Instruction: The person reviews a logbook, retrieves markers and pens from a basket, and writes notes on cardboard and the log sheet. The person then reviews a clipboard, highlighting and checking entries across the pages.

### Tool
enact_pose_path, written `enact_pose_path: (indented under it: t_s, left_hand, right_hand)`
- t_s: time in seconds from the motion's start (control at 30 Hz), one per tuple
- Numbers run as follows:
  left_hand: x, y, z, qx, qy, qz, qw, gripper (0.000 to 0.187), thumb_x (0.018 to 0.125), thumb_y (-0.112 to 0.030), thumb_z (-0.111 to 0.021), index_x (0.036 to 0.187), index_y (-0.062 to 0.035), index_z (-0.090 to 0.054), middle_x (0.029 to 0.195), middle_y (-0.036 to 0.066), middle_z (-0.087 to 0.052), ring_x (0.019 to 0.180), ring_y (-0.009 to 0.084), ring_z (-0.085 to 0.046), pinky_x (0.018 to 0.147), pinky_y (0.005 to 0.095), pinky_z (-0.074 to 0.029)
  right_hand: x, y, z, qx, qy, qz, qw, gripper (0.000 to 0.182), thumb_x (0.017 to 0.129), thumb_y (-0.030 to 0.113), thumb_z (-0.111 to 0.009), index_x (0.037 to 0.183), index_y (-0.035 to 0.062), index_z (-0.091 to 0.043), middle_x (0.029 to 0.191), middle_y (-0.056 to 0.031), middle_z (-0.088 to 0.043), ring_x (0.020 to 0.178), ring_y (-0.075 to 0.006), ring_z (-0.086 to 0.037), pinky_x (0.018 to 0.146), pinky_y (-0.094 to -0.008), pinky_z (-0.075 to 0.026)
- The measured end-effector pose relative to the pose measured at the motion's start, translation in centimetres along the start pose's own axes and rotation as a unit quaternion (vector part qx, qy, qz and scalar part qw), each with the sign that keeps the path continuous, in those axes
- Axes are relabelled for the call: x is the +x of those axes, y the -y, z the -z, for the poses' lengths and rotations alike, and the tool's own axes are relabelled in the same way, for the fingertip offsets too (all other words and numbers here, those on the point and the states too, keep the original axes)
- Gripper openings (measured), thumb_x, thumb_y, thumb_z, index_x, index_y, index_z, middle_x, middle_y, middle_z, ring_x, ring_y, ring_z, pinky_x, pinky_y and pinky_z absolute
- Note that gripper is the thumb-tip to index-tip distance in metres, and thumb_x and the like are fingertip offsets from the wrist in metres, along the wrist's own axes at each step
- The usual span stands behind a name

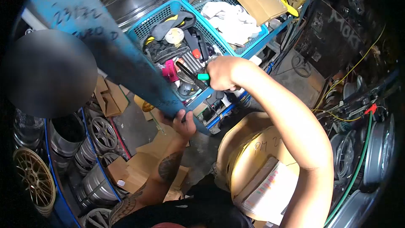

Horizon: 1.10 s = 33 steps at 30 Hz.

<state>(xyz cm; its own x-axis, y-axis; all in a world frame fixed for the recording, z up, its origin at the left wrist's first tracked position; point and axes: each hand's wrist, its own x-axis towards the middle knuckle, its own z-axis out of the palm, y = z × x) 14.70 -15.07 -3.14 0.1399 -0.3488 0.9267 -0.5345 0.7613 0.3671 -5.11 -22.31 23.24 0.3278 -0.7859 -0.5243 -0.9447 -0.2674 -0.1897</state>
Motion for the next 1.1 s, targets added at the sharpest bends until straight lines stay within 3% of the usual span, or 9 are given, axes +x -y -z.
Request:
enact_pose_path:
  t_s: [0.1, 0.2, 0.33, 0.47, 0.5, 0.83, 0.93, 0.97, 1.1]
  left_hand:
    - [2.1, -1.0, 0.2, 0.022, 0.005, -0.028, 0.999, 0.044, 0.086, -0.008, -0.081, 0.123, -0.0254, -0.065, 0.153, 0.027, -0.026, 0.136, 0.0473, -0.037, 0.110, 0.0556, -0.039]
    - [1.9, -0.5, 0.0, 0.003, -0.001, -0.033, 0.999, 0.041, 0.087, -0.008, -0.080, 0.122, -0.0262, -0.066, 0.153, 0.026, -0.027, 0.134, 0.0479, -0.039, 0.109, 0.0566, -0.040]
    - [2.2, -0.7, -0.5, -0.004, -0.026, -0.039, 0.999, 0.040, 0.087, -0.010, -0.080, 0.120, -0.0296, -0.071, 0.154, 0.024, -0.029, 0.131, 0.0474, -0.041, 0.107, 0.0543, -0.041]
    - [1.9, -0.5, -0.7, 0.004, -0.039, -0.037, 0.999, 0.043, 0.087, -0.009, -0.081, 0.121, -0.0319, -0.072, 0.155, 0.023, -0.031, 0.128, 0.0452, -0.042, 0.104, 0.0513, -0.041]
    - [1.9, -0.5, -0.8, 0.001, -0.044, -0.032, 0.999, 0.043, 0.087, -0.011, -0.081, 0.122, -0.0345, -0.072, 0.154, 0.023, -0.033, 0.127, 0.0443, -0.043, 0.103, 0.0515, -0.040]
    - [1.9, -0.5, -0.2, 0.012, -0.013, -0.046, 0.999, 0.040, 0.091, -0.011, -0.078, 0.126, -0.0289, -0.069, 0.156, 0.024, -0.025, 0.141, 0.0487, -0.036, 0.115, 0.0564, -0.037]
    - [1.6, -0.2, -0.4, -0.012, -0.013, -0.044, 0.999, 0.041, 0.090, -0.010, -0.079, 0.126, -0.0282, -0.069, 0.156, 0.024, -0.024, 0.142, 0.0484, -0.036, 0.115, 0.0570, -0.036]
    - [1.5, -0.1, -0.3, -0.014, -0.008, -0.045, 0.999, 0.041, 0.090, -0.009, -0.079, 0.125, -0.0272, -0.068, 0.156, 0.024, -0.023, 0.142, 0.0481, -0.036, 0.116, 0.0575, -0.035]
    - [1.8, -0.3, -0.1, -0.002, -0.005, -0.054, 0.999, 0.033, 0.096, -0.010, -0.072, 0.127, -0.0218, -0.066, 0.157, 0.024, -0.023, 0.142, 0.0493, -0.036, 0.115, 0.0591, -0.034]
  right_hand:
    - [-0.8, 2.2, -0.1, -0.052, -0.038, 0.023, 0.998, 0.035, 0.077, 0.009, -0.057, 0.105, 0.0004, -0.077, 0.105, -0.0248, -0.075, 0.106, -0.0368, -0.072, 0.090, -0.0451, -0.058]
    - [0.0, 1.8, -1.0, -0.031, -0.060, 0.062, 0.996, 0.038, 0.077, 0.011, -0.058, 0.109, 0.0054, -0.077, 0.108, -0.0257, -0.074, 0.107, -0.0381, -0.071, 0.091, -0.0465, -0.057]
    - [0.0, 1.5, -0.6, 0.018, -0.040, 0.093, 0.995, 0.040, 0.069, 0.006, -0.059, 0.106, 0.0025, -0.075, 0.092, -0.0248, -0.074, 0.092, -0.0404, -0.073, 0.081, -0.0453, -0.059]
    - [-1.0, 2.0, -0.4, 0.166, -0.016, 0.040, 0.985, 0.040, 0.070, 0.004, -0.060, 0.107, 0.0013, -0.074, 0.073, -0.0159, -0.070, 0.059, -0.0277, -0.068, 0.055, -0.0404, -0.058]
    - [-0.8, 1.8, -0.6, 0.176, -0.012, 0.068, 0.982, 0.022, 0.087, 0.017, -0.066, 0.103, 0.0029, -0.071, 0.077, -0.0108, -0.069, 0.055, -0.0200, -0.066, 0.048, -0.0345, -0.055]
    - [-0.4, 1.3, -0.6, 0.244, -0.039, -0.044, 0.968, 0.038, 0.087, 0.025, -0.068, 0.111, -0.0045, -0.069, 0.074, -0.0121, -0.066, 0.056, -0.0205, -0.067, 0.051, -0.0363, -0.057]
    - [-0.9, 2.3, -1.3, -0.005, -0.166, 0.073, 0.983, 0.033, 0.081, 0.022, -0.068, 0.102, -0.0036, -0.075, 0.088, -0.0251, -0.074, 0.082, -0.0375, -0.076, 0.076, -0.0472, -0.062]
    - [-1.5, 3.2, -1.5, -0.050, -0.181, 0.007, 0.982, 0.029, 0.079, 0.021, -0.069, 0.097, -0.0010, -0.077, 0.097, -0.0287, -0.073, 0.095, -0.0432, -0.073, 0.087, -0.0501, -0.059]
    - [-1.7, 4.3, -1.3, 0.086, -0.259, 0.102, 0.957, 0.021, 0.081, 0.024, -0.072, 0.087, 0.0047, -0.077, 0.080, -0.0245, -0.073, 0.075, -0.0375, -0.075, 0.071, -0.0489, -0.060]
